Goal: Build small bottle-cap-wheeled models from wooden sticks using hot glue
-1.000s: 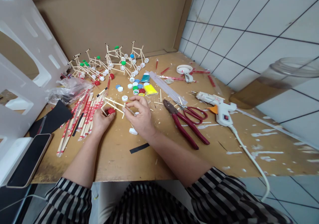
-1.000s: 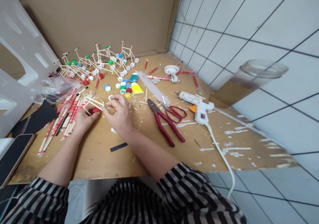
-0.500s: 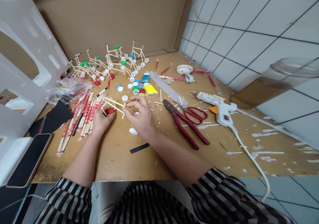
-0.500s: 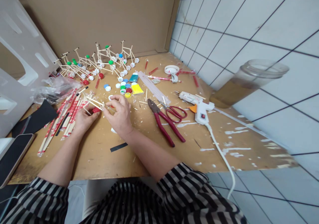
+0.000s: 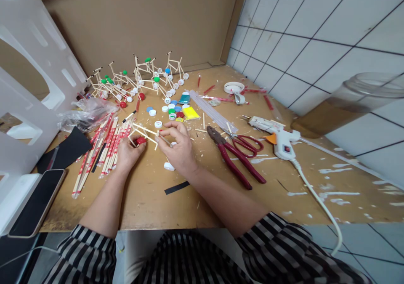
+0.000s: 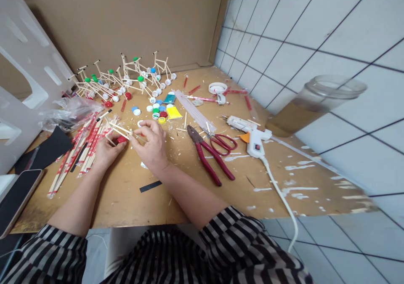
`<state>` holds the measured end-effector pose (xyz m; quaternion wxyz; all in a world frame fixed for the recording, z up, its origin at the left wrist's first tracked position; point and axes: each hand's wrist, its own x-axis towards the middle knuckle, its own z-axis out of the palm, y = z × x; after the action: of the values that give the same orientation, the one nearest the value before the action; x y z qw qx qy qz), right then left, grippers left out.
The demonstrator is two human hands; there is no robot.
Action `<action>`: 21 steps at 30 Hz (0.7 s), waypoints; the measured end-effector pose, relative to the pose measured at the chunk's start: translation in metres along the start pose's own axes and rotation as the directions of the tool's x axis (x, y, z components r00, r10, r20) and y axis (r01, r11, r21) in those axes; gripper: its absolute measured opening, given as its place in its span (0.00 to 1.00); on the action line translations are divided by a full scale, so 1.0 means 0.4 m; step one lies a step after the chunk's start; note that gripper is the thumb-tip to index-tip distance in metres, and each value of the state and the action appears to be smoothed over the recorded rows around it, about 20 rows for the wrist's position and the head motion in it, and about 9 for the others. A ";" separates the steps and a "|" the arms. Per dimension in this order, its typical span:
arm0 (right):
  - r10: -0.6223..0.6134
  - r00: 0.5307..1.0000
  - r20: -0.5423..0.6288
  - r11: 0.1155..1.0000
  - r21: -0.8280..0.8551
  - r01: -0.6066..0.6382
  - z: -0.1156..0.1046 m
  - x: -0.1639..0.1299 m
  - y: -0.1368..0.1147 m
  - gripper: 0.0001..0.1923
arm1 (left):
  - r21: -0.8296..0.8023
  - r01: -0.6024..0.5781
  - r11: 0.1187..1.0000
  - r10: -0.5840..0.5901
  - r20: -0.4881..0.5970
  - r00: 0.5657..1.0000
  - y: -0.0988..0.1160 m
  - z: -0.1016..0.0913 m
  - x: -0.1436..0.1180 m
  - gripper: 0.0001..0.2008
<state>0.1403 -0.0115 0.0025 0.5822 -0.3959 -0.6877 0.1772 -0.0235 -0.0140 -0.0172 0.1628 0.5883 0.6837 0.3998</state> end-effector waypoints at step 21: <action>-0.025 1.000 -0.007 1.000 -0.002 0.025 0.001 -0.001 0.004 0.04 | 0.016 -0.001 1.000 0.002 -0.029 1.000 0.000 0.000 -0.002 0.12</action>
<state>0.1405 -0.0109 0.0010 0.5866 -0.3882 -0.6907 0.1679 -0.0231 -0.0149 -0.0173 0.1478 0.5843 0.6887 0.4030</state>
